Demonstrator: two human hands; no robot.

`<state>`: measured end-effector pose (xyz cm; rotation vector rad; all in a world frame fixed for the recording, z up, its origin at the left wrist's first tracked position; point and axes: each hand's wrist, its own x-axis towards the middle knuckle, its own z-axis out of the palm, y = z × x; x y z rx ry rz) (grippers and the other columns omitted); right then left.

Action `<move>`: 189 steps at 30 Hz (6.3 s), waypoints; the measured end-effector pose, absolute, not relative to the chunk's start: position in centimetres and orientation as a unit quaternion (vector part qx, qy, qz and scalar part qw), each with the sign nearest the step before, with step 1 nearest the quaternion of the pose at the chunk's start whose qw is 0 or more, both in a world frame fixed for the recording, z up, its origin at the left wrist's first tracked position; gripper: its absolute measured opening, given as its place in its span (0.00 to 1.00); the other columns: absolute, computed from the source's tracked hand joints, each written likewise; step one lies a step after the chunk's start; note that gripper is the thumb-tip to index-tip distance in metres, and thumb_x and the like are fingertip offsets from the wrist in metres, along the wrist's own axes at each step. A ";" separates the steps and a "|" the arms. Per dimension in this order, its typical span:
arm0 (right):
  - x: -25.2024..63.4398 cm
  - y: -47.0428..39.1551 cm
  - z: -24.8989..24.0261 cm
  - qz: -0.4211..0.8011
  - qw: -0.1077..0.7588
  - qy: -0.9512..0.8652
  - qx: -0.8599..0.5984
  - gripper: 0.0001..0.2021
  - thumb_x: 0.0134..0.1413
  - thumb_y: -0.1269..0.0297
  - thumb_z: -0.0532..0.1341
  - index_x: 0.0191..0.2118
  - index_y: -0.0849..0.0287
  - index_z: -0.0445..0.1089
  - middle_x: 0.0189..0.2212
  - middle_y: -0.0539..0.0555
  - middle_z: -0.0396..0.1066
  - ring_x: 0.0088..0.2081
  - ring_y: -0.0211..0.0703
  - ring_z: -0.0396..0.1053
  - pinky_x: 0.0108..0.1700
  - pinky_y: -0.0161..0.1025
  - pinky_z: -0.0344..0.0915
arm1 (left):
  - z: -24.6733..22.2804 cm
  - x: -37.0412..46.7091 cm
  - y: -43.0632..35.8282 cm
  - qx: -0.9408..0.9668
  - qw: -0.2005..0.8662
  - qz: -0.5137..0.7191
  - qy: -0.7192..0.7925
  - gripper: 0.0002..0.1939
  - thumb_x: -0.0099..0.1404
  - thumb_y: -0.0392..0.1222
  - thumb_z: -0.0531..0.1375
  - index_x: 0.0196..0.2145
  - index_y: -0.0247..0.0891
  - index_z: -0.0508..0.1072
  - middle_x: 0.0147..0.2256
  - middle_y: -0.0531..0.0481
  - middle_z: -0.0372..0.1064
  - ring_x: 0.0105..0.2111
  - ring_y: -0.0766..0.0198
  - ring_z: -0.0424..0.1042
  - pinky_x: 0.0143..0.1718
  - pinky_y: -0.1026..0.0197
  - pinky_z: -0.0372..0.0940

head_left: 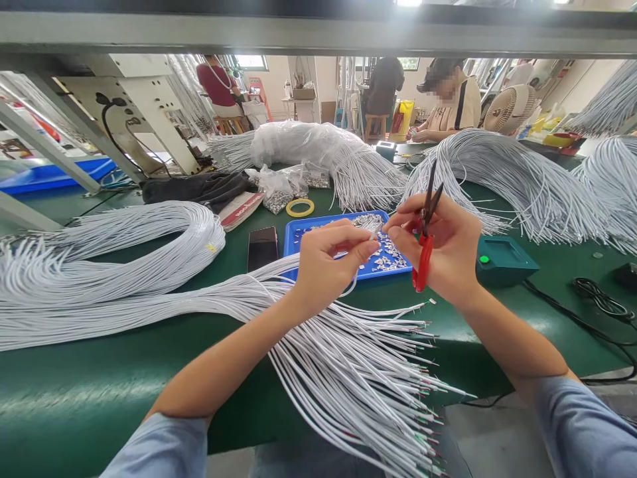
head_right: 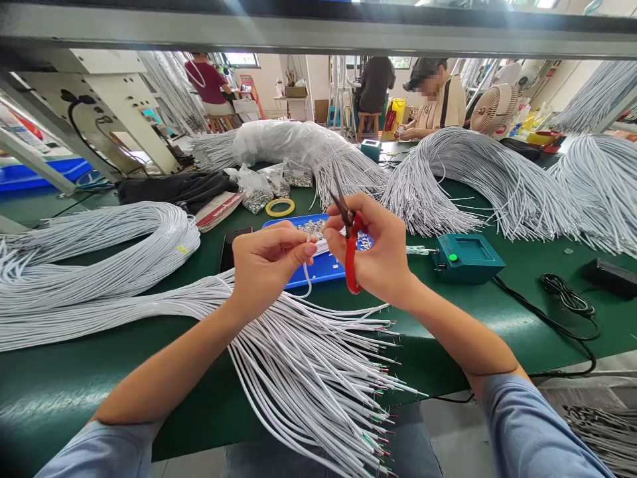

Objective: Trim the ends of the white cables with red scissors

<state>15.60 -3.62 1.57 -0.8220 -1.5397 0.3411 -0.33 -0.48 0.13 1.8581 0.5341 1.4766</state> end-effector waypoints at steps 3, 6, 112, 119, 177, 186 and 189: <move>16.0 -3.2 1.5 0.120 0.592 -0.696 -0.388 0.09 0.49 0.71 0.65 0.38 0.55 0.68 0.29 0.48 0.73 0.29 0.36 0.70 0.33 0.38 0.66 | 0.2 -0.6 -0.1 0.710 0.320 0.588 0.219 0.06 0.57 0.43 0.68 0.28 0.38 0.79 0.23 0.54 0.69 0.22 0.72 0.66 0.22 0.67 0.64; 16.2 -3.0 1.5 0.082 0.548 -0.714 -0.428 0.09 0.49 0.70 0.63 0.39 0.56 0.68 0.28 0.48 0.72 0.27 0.35 0.67 0.32 0.37 0.65 | 0.4 -1.0 0.2 0.709 0.274 0.605 0.236 0.05 0.57 0.41 0.67 0.30 0.37 0.79 0.25 0.54 0.70 0.23 0.73 0.67 0.23 0.68 0.66; 15.8 -0.8 -0.3 0.210 0.618 -0.704 -0.280 0.09 0.48 0.60 0.64 0.34 0.51 0.64 0.25 0.48 0.72 0.27 0.38 0.65 0.32 0.40 0.65 | -0.6 -0.3 0.5 0.526 0.804 0.270 0.065 0.10 0.59 0.45 0.66 0.29 0.35 0.79 0.16 0.57 0.57 0.14 0.76 0.56 0.16 0.68 0.53; 17.1 2.1 -0.3 0.225 0.558 -0.686 -0.410 0.10 0.43 0.64 0.62 0.34 0.57 0.66 0.26 0.48 0.70 0.27 0.36 0.66 0.31 0.37 0.64 | -0.1 -0.2 -0.7 0.654 0.695 0.282 0.096 0.13 0.58 0.49 0.66 0.26 0.35 0.77 0.20 0.50 0.69 0.20 0.71 0.65 0.21 0.66 0.60; 17.2 2.0 0.9 0.361 0.651 -0.510 -0.432 0.09 0.42 0.70 0.63 0.32 0.54 0.64 0.22 0.47 0.69 0.21 0.33 0.58 0.24 0.37 0.53 | -0.2 0.2 -1.5 0.846 0.287 0.428 0.140 0.07 0.64 0.39 0.60 0.29 0.36 0.77 0.23 0.52 0.69 0.21 0.73 0.64 0.22 0.69 0.62; 16.1 -1.8 1.2 0.396 0.614 -0.596 -0.333 0.11 0.46 0.63 0.69 0.35 0.52 0.69 0.23 0.44 0.71 0.27 0.35 0.71 0.34 0.38 0.70 | 0.0 -0.6 0.7 0.743 0.407 0.491 0.201 0.10 0.63 0.44 0.62 0.30 0.35 0.75 0.25 0.52 0.66 0.22 0.73 0.68 0.22 0.70 0.67; 15.9 -2.0 1.1 0.383 0.611 -0.605 -0.339 0.14 0.43 0.58 0.71 0.35 0.50 0.68 0.23 0.44 0.70 0.29 0.38 0.73 0.36 0.40 0.72 | 0.1 -0.6 0.7 0.747 0.393 0.495 0.204 0.09 0.63 0.43 0.63 0.29 0.34 0.75 0.24 0.52 0.68 0.22 0.73 0.68 0.22 0.71 0.66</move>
